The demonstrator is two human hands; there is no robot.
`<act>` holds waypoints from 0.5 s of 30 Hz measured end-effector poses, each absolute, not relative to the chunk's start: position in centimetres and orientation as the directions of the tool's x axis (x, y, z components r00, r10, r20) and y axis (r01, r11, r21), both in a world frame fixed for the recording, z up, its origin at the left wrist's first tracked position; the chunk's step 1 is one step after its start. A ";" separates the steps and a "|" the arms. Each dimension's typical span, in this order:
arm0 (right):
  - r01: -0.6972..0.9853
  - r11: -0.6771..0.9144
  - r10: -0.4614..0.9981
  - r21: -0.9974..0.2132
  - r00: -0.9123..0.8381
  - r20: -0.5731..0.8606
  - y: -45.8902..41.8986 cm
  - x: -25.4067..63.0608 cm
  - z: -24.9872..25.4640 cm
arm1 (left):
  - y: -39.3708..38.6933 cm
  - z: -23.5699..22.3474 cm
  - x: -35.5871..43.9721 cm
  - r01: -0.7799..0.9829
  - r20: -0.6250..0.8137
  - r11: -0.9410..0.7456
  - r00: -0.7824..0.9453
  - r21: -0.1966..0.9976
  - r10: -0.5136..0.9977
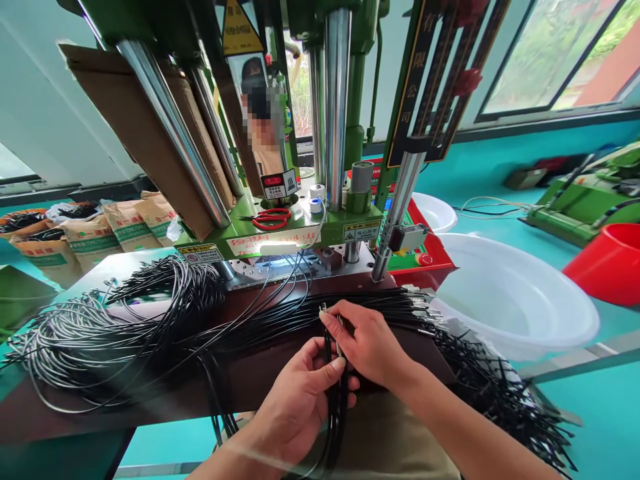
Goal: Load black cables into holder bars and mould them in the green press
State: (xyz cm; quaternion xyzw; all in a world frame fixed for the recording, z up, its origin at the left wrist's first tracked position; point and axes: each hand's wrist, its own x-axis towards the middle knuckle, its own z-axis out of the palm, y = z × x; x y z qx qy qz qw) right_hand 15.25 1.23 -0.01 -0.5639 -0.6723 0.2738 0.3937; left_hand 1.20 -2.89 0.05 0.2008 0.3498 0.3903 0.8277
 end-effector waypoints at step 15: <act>0.663 0.373 0.927 -0.649 -0.300 0.227 7.8 15.1 1.1 | -2.8 -0.9 0.0 -0.500 -0.454 0.620 0.423 0.605 0.784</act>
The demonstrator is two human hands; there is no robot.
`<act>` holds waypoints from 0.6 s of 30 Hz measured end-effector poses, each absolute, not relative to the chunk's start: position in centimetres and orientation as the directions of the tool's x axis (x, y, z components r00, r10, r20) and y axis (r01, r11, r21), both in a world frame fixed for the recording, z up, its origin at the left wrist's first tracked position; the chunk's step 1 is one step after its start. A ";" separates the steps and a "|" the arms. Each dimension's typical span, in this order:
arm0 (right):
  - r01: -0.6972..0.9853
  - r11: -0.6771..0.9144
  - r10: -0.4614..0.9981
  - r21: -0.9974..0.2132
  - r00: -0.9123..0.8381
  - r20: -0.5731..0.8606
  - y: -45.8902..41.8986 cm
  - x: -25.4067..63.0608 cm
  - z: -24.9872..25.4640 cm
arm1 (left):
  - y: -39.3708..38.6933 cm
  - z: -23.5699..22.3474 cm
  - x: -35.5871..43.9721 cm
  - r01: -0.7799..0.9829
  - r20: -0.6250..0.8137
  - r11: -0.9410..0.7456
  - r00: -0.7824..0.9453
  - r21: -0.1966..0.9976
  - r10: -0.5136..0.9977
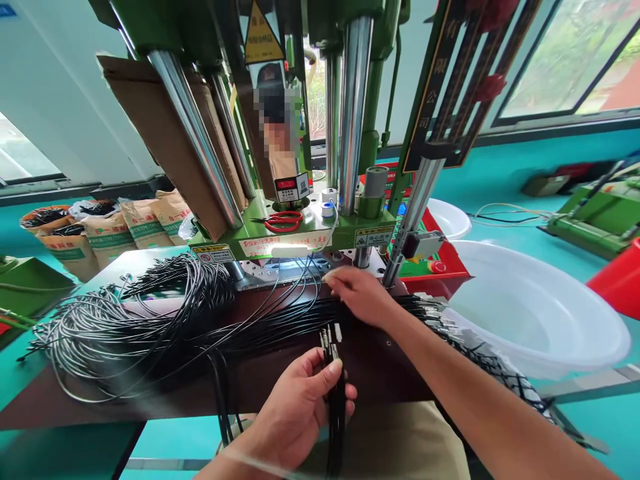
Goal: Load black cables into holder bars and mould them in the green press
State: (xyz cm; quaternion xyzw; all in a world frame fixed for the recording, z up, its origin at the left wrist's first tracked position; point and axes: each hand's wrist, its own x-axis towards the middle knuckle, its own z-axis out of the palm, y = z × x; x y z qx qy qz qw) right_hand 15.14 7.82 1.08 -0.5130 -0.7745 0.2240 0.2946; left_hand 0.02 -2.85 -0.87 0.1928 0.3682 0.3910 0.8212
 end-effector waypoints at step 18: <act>0.911 0.306 0.952 -0.276 -0.290 0.100 10.9 13.8 1.5 | -2.8 0.0 -0.7 -0.450 -0.396 0.516 0.337 0.729 0.854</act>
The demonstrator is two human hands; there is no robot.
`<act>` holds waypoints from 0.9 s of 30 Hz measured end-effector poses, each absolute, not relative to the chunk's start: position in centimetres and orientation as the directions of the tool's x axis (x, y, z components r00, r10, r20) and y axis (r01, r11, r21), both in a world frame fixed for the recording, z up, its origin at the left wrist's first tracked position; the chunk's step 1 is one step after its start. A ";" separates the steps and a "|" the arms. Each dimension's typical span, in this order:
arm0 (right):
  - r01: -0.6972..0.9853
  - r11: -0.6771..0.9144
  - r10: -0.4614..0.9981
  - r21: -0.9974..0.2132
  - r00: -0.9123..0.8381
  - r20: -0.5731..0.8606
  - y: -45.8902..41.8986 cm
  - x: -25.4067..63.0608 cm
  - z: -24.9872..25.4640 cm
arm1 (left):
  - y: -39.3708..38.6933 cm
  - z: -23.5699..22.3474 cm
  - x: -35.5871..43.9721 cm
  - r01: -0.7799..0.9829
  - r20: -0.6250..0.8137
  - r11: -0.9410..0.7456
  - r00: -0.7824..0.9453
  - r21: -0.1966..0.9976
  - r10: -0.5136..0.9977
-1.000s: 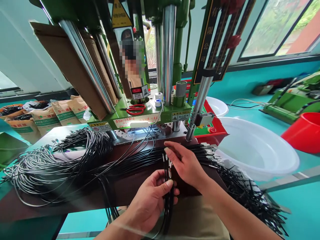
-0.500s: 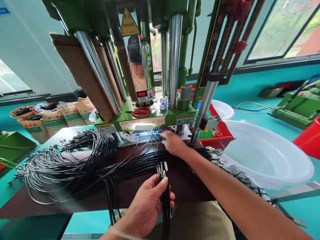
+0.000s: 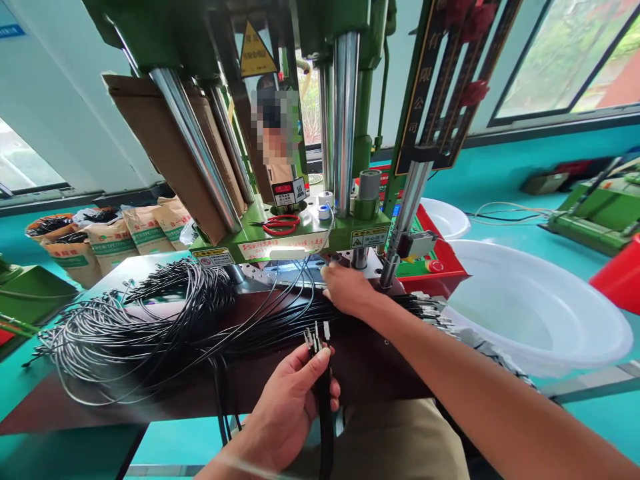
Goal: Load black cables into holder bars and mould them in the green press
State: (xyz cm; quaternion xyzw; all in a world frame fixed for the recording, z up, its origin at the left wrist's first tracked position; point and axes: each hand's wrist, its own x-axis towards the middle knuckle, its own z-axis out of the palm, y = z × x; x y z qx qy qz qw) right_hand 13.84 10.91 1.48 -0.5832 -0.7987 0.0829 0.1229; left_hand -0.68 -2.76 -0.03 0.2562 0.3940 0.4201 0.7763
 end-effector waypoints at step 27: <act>-0.231 -0.114 0.988 -0.966 0.077 -0.135 -2.3 16.7 -2.4 | -1.5 -0.1 2.2 0.002 -0.435 0.479 0.424 0.878 0.795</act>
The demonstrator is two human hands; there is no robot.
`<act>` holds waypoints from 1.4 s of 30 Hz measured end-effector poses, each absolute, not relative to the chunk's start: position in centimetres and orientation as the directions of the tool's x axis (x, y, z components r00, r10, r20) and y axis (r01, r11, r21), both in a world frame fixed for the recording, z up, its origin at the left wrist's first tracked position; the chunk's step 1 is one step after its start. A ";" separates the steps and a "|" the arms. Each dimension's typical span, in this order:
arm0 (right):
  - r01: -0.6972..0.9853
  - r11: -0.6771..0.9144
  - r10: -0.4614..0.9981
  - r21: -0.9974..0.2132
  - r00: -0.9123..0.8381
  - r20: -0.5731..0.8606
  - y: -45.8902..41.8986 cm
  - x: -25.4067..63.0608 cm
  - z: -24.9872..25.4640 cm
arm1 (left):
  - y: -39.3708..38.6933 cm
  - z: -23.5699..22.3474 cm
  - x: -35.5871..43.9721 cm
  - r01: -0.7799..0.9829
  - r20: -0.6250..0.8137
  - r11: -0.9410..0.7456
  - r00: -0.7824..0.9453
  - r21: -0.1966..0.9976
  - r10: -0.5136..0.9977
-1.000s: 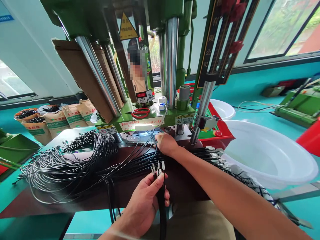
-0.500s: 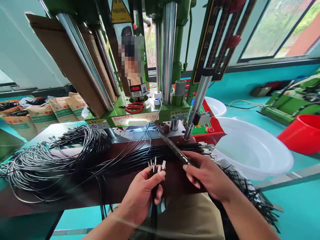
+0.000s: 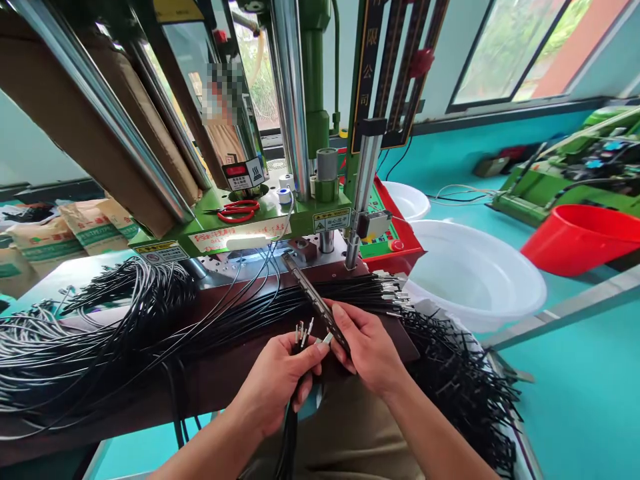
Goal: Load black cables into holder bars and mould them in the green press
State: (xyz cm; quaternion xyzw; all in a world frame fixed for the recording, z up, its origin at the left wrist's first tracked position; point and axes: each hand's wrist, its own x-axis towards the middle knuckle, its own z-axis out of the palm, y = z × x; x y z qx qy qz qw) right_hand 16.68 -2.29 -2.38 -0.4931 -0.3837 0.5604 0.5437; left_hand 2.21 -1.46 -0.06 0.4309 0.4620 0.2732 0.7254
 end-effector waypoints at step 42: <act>-0.089 -0.184 0.980 -0.979 0.056 -0.189 -3.3 17.0 -1.9 | -0.2 0.3 1.6 -0.061 -0.510 0.579 0.405 0.813 0.759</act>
